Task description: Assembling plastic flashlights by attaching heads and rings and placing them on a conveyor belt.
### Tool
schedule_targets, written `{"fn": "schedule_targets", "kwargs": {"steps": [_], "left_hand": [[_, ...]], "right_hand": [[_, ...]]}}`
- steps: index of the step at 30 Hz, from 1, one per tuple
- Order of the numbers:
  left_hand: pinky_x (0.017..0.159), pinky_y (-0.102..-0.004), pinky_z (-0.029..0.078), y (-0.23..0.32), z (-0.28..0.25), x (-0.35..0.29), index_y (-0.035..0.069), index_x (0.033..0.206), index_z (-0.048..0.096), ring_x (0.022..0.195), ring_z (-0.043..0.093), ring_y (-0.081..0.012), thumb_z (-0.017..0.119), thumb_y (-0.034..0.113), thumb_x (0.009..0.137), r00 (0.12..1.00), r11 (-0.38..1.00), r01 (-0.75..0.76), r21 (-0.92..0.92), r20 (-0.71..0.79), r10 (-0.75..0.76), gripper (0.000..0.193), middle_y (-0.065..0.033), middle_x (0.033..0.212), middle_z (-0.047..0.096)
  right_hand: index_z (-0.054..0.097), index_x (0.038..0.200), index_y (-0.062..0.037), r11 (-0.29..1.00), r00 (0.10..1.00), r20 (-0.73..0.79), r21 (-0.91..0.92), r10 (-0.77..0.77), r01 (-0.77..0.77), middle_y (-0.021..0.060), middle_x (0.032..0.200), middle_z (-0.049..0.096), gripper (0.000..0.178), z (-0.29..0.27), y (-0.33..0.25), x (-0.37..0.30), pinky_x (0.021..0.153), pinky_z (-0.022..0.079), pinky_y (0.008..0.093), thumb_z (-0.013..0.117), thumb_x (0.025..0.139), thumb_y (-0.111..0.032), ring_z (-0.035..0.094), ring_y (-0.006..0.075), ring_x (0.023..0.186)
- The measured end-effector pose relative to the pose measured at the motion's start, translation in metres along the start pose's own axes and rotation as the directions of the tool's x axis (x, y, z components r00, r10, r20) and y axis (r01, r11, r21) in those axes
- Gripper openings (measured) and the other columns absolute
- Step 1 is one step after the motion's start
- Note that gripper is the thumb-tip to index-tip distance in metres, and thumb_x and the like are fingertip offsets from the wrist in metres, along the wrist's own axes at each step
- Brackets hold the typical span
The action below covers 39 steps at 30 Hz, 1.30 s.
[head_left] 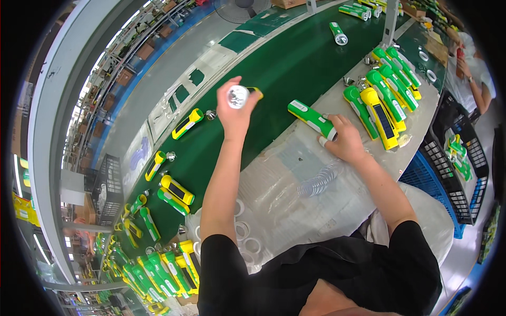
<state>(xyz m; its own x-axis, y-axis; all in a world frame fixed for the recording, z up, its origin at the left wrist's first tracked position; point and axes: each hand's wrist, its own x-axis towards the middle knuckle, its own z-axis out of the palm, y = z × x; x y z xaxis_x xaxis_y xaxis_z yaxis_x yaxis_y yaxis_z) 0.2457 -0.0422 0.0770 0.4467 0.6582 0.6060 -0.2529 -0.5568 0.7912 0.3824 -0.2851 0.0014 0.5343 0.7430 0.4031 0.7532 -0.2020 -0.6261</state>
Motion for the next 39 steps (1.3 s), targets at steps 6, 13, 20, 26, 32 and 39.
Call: {"fn": "schedule_targets", "kwargs": {"steps": [6,13,20,26,32,39], "left_hand": [[0.093,-0.0302,0.047,0.014,-0.001,-0.011,0.008,0.115,0.048,0.110,0.054,-0.0178,0.070,0.000,0.082,0.995,0.934,0.095,-0.344,0.006,-0.099,0.040,-0.0135,0.123,0.056],[0.097,-0.0357,0.044,0.058,0.004,-0.065,0.009,0.119,0.048,0.112,0.054,-0.0205,0.068,0.023,0.091,0.984,0.807,0.167,-0.566,0.038,-0.176,0.037,-0.0133,0.122,0.057],[0.105,-0.0402,0.037,0.100,0.014,-0.174,0.011,0.130,0.043,0.125,0.044,-0.0224,0.037,0.051,0.101,0.861,0.473,0.280,-0.835,0.001,-0.508,0.049,-0.0108,0.132,0.051],[0.102,-0.0395,0.041,0.121,-0.006,-0.273,0.001,0.137,0.040,0.119,0.052,-0.0234,0.041,0.040,0.103,0.644,0.337,0.609,-0.718,0.200,-0.739,0.052,-0.0134,0.129,0.054],[0.090,-0.0348,0.048,0.149,-0.040,-0.311,-0.002,0.124,0.053,0.103,0.060,-0.0201,0.046,0.028,0.103,0.567,0.377,0.795,-0.475,0.362,-0.740,0.037,-0.0121,0.111,0.063],[0.085,-0.0306,0.048,0.144,-0.059,-0.321,-0.002,0.118,0.057,0.093,0.060,-0.0153,0.050,0.026,0.101,0.601,0.415,0.782,-0.464,0.387,-0.699,0.033,-0.0087,0.102,0.064]], "right_hand": [[0.055,0.119,-0.0013,0.999,1.000,0.010,0.019,0.030,-0.030,0.0178,0.112,0.057,0.059,0.000,0.000,-0.002,0.086,0.048,0.0404,0.079,0.071,-0.024,0.057,0.0374,0.103],[0.040,0.137,-0.0016,0.974,0.959,-0.211,0.085,-0.188,0.210,0.0183,0.137,0.045,0.079,-0.008,-0.009,-0.004,0.102,0.042,0.0416,0.081,0.075,-0.026,0.052,0.0335,0.120],[0.043,0.127,-0.0025,-0.046,0.965,0.104,0.994,0.243,-0.095,0.0147,0.116,0.059,0.042,-0.016,-0.130,-0.015,0.097,0.045,0.0413,0.061,0.093,-0.020,0.057,0.0262,0.111],[0.046,0.115,-0.0018,0.111,0.991,0.021,0.993,0.131,-0.035,0.0098,0.091,0.058,0.027,-0.001,-0.163,-0.020,0.084,0.048,0.0358,0.058,0.091,-0.006,0.058,0.0202,0.083],[0.047,0.110,-0.0036,0.373,0.976,-0.177,0.903,-0.127,0.213,0.0084,0.087,0.058,0.027,0.022,-0.200,-0.034,0.077,0.049,0.0307,0.058,0.086,0.003,0.058,0.0160,0.081],[0.050,0.109,-0.0042,0.489,0.969,0.011,0.865,-0.247,0.115,0.0048,0.097,0.061,0.030,0.051,-0.209,-0.036,0.076,0.049,0.0250,0.063,0.082,0.003,0.059,0.0106,0.086]]}}
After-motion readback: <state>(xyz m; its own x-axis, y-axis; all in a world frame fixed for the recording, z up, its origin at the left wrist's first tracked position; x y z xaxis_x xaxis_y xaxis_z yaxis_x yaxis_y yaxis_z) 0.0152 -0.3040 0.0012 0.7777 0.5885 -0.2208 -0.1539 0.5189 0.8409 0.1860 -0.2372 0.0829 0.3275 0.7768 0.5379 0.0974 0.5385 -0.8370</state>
